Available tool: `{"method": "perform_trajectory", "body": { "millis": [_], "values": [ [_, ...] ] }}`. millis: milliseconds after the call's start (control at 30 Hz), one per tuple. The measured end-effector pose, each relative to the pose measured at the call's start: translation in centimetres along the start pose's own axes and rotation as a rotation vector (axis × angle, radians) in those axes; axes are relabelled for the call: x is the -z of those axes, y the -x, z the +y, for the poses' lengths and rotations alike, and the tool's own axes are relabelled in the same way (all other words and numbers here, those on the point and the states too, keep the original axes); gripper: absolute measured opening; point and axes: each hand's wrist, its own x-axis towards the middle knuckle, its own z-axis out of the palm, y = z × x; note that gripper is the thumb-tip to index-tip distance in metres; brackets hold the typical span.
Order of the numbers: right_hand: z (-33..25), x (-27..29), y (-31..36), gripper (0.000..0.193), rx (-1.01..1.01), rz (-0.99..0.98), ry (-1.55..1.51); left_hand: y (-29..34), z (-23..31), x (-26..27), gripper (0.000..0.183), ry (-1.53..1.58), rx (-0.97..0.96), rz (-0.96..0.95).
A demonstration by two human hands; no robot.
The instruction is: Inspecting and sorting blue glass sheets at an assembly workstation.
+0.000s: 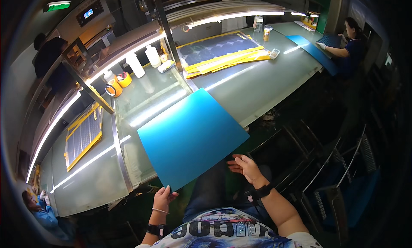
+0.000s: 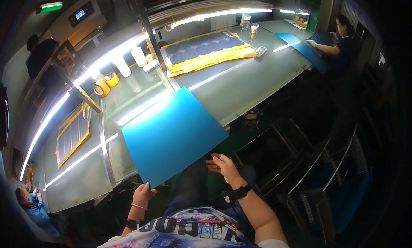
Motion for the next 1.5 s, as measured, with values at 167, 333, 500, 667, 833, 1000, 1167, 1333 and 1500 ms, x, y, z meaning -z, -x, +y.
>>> {"method": "perform_trajectory", "body": {
  "millis": [167,333,500,667,833,1000,1167,1333,1500],
  "values": [
    [-0.7,-1.4,-1.6,0.027,0.036,0.016,-0.094,0.4,-0.2,0.9,0.019,-0.033,-0.014,0.032],
    [0.0,-1.6,-2.4,0.02,0.004,0.02,-0.186,0.8,-0.2,3.1,0.02,0.007,-0.019,0.085],
    [0.0,-2.3,-1.5,0.016,-0.039,0.012,-0.278,0.8,-0.7,5.2,0.021,0.067,-0.074,0.232],
    [-1.1,-4.1,0.6,0.018,0.047,-0.058,-0.105,1.0,0.3,5.6,0.023,0.164,-0.133,0.347],
    [-2.6,-5.5,2.3,0.02,0.117,-0.156,0.097,0.9,1.4,5.6,0.023,0.229,-0.18,0.444],
    [-3.7,-6.4,3.1,0.02,0.106,-0.157,0.248,0.7,1.5,5.6,0.023,0.251,-0.21,0.453],
    [-3.9,-6.3,3.2,0.02,0.097,-0.181,0.264,0.8,1.8,5.2,0.023,0.258,-0.204,0.49],
    [-3.6,-6.5,3.1,0.02,0.116,-0.185,0.246,0.9,2.0,4.9,0.022,0.268,-0.208,0.498],
    [-2.8,-6.1,2.7,0.019,0.162,-0.124,0.213,0.9,1.7,5.3,0.023,0.247,-0.226,0.489]
  ]
}}
